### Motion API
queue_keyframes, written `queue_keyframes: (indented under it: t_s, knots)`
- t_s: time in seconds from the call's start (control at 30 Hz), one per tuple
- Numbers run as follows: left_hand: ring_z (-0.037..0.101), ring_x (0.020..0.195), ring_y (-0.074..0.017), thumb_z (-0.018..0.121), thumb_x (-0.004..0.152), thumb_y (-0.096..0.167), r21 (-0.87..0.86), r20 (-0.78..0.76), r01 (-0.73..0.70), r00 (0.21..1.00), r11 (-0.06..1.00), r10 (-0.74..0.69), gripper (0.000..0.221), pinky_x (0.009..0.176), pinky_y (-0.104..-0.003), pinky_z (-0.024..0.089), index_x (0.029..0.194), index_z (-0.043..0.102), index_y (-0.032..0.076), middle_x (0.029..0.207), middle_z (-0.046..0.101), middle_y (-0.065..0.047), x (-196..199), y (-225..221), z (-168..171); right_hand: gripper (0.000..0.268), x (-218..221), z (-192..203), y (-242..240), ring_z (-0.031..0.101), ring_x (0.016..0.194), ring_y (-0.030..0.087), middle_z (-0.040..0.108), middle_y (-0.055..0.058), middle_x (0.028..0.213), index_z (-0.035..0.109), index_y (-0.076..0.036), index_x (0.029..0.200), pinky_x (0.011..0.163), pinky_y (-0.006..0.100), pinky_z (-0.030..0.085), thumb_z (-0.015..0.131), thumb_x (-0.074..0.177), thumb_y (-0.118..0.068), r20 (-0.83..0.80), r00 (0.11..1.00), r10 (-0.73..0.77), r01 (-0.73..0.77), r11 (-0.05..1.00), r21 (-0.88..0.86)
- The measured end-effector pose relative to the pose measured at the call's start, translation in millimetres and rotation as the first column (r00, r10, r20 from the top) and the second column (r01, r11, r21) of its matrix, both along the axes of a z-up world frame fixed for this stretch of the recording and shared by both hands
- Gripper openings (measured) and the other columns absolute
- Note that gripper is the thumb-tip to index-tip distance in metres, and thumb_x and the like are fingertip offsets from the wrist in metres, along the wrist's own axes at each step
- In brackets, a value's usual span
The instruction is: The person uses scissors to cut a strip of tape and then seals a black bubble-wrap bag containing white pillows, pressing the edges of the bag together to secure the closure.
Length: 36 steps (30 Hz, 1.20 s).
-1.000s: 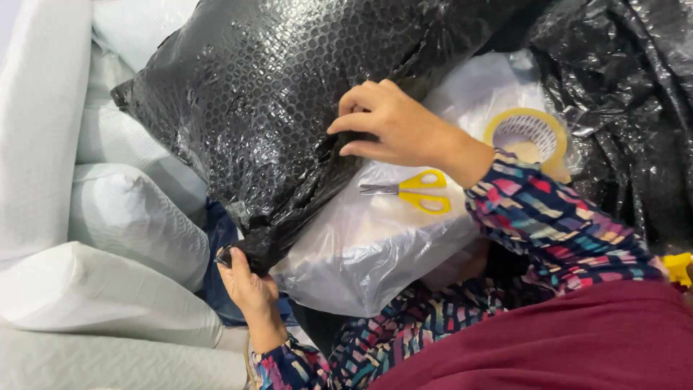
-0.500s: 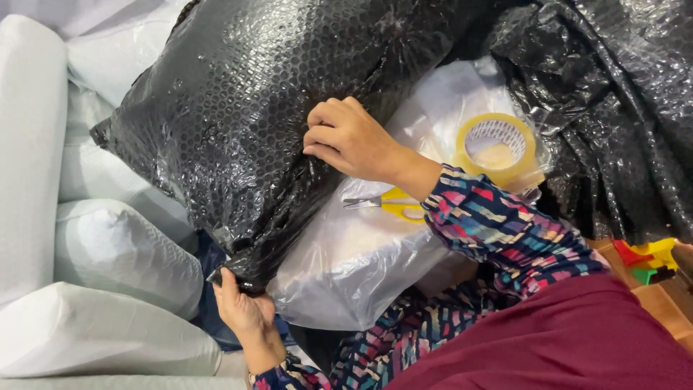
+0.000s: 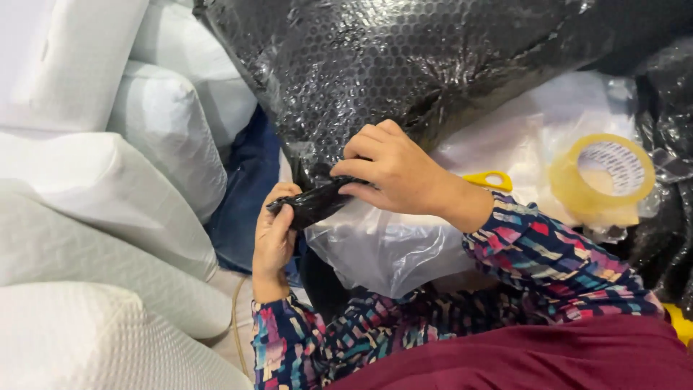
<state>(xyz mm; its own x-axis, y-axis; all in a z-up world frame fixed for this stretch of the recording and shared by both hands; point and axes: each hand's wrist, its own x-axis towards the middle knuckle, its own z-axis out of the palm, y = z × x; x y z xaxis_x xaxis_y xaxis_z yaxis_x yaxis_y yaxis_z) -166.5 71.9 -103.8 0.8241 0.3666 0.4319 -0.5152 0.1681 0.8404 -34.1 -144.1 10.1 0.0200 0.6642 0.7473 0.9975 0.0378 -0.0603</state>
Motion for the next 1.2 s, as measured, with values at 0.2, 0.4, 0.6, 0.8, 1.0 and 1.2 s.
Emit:
queue_keyframes:
  t_s: [0.2, 0.4, 0.6, 0.8, 1.0, 1.2]
  knots:
    - [0.071, 0.105, -0.0336, 0.057, 0.098, 0.007, 0.035, 0.007, 0.137, 0.99, 0.99, -0.137, 0.032, 0.089, -0.041, 0.058, 0.124, 0.057, -0.013, 0.11, 0.07, -0.037, 0, 22, -16, 0.02, -3, -3, 8, 0.056, 0.09, 0.022, 0.057, 0.001, 0.094, 0.072, -0.014, 0.099, 0.082, 0.036, 0.038, 0.079, 0.093, -0.031, 0.027, 1.0, -0.016, 0.017, 0.998, -0.059]
    - [0.071, 0.084, -0.0183, 0.053, 0.103, -0.002, 0.017, 0.01, 0.213, 0.977, 0.977, -0.213, 0.033, 0.075, -0.03, 0.059, 0.129, 0.036, 0.008, 0.092, 0.074, -0.016, 26, 31, -26, 0.021, -12, 6, 16, 0.059, 0.098, 0.022, 0.063, 0.001, 0.101, 0.072, -0.015, 0.102, 0.087, 0.036, 0.038, 0.08, 0.092, -0.032, 0.004, 0.999, 0.033, -0.033, 0.996, -0.088]
    - [0.066, 0.079, -0.0099, 0.06, 0.1, -0.005, -0.036, -0.053, 0.312, 0.948, 0.949, -0.314, 0.045, 0.072, -0.023, 0.058, 0.119, 0.026, 0.016, 0.098, 0.068, -0.009, 27, 25, -3, 0.032, -22, 17, 31, 0.06, 0.11, 0.027, 0.063, 0.009, 0.125, 0.069, -0.014, 0.12, 0.092, 0.038, 0.039, 0.076, 0.095, -0.032, 0.022, 0.992, 0.121, -0.116, 0.981, -0.156]
    - [0.054, 0.085, -0.0073, 0.067, 0.1, 0.007, 0.234, -0.108, 0.121, 0.989, 0.965, -0.098, 0.025, 0.069, -0.02, 0.053, 0.101, 0.043, 0.01, 0.103, 0.052, -0.004, 9, 19, 14, 0.022, -17, 8, 42, 0.06, 0.107, 0.026, 0.068, 0.006, 0.108, 0.064, -0.011, 0.088, 0.088, 0.037, 0.041, 0.074, 0.098, -0.028, 0.079, 0.987, 0.141, -0.128, 0.979, -0.158]
    - [0.065, 0.096, -0.0257, 0.092, 0.077, 0.037, 0.727, 0.072, -0.306, 0.925, 0.615, 0.374, 0.044, 0.094, -0.038, 0.045, 0.105, 0.068, 0.012, 0.104, 0.065, -0.006, -30, -16, 66, 0.026, -14, 10, 43, 0.06, 0.105, 0.024, 0.065, 0.002, 0.095, 0.063, -0.014, 0.084, 0.088, 0.037, 0.041, 0.068, 0.103, -0.032, 0.127, 0.981, 0.147, -0.126, 0.979, -0.159]
    - [0.072, 0.093, -0.0258, 0.086, 0.086, 0.029, 0.707, 0.06, -0.353, 0.894, 0.613, 0.445, 0.023, 0.09, -0.036, 0.049, 0.093, 0.07, 0.014, 0.093, 0.073, -0.002, -19, -26, 43, 0.02, -9, 15, 39, 0.063, 0.099, 0.021, 0.065, 0.0, 0.082, 0.071, -0.014, 0.092, 0.087, 0.035, 0.039, 0.066, 0.105, -0.028, 0.01, 0.983, 0.181, -0.177, 0.972, -0.152]
